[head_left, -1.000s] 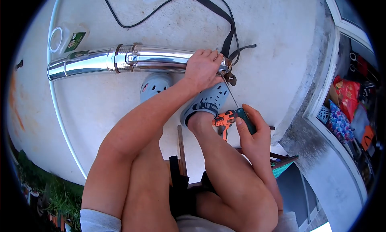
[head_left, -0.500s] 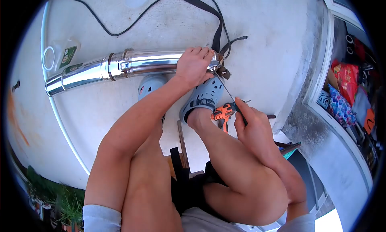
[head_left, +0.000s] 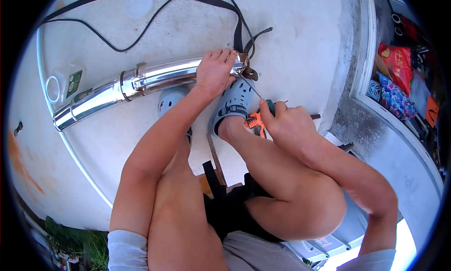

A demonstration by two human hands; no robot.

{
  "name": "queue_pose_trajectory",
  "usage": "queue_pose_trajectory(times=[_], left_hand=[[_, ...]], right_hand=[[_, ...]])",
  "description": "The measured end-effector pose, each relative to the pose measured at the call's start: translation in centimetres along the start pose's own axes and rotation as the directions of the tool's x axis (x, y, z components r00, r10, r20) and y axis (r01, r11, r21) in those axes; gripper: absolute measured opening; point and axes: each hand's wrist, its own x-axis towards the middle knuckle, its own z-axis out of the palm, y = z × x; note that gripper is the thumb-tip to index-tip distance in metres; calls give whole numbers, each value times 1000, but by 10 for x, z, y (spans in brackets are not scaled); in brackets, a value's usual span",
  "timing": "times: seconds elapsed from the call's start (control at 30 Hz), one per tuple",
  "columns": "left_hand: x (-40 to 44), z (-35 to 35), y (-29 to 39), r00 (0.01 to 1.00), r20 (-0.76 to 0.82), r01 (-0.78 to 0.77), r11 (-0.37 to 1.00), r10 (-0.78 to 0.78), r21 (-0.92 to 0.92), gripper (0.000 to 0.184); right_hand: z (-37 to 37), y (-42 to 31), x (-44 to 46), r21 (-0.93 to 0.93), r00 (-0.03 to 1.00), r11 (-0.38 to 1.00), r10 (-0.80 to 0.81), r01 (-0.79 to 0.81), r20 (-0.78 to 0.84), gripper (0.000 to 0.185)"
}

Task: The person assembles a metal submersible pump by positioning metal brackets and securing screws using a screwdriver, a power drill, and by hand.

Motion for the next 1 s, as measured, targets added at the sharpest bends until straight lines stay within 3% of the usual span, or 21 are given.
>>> queue_pose_trajectory(times=[0.07,0.1,0.2,0.27,0.3,0.37,0.47,0.5,0.57,0.7,0.87,1.0], left_hand=[[-3,0,1,1000,-27,3,999,-5,-50,76],[-1,-1,0,1000,-30,-5,999,4,-42,76],[-2,-1,-1,1000,-19,-14,1000,14,-2,76],[6,-1,0,990,-139,24,996,-35,-85,59],[11,-2,0,990,-139,24,996,-36,-84,59],[26,-5,-3,949,147,315,870,-279,-380,45],[46,-6,-6,938,129,348,872,-323,-345,39],[51,0,-9,939,133,343,875,-316,-341,39],[58,7,-14,972,133,234,798,-192,-555,35],[56,12,-14,985,139,166,790,-102,-591,27],[56,18,-13,997,66,67,827,-37,-558,18],[51,15,-16,976,173,212,744,-131,-634,17]], right_hand=[[3,-3,-2,-338,964,918,-250,207,-91,41],[5,-2,0,-340,964,919,-246,198,-102,41],[-3,1,8,-327,964,919,-255,219,-70,40],[-18,9,8,-69,985,987,-151,145,-84,38],[-13,11,7,-69,985,987,-152,146,-84,38],[-1,14,1,-43,964,990,-142,136,-227,37],[5,15,-6,-53,961,988,-154,145,-231,34],[4,15,-6,-47,961,989,-146,139,-235,34],[0,13,-4,-41,938,986,-164,159,-304,34],[2,7,-2,16,940,994,-99,110,-326,33],[0,9,-3,7,912,988,-138,153,-386,31],[3,15,-8,41,899,988,-115,146,-423,31]])
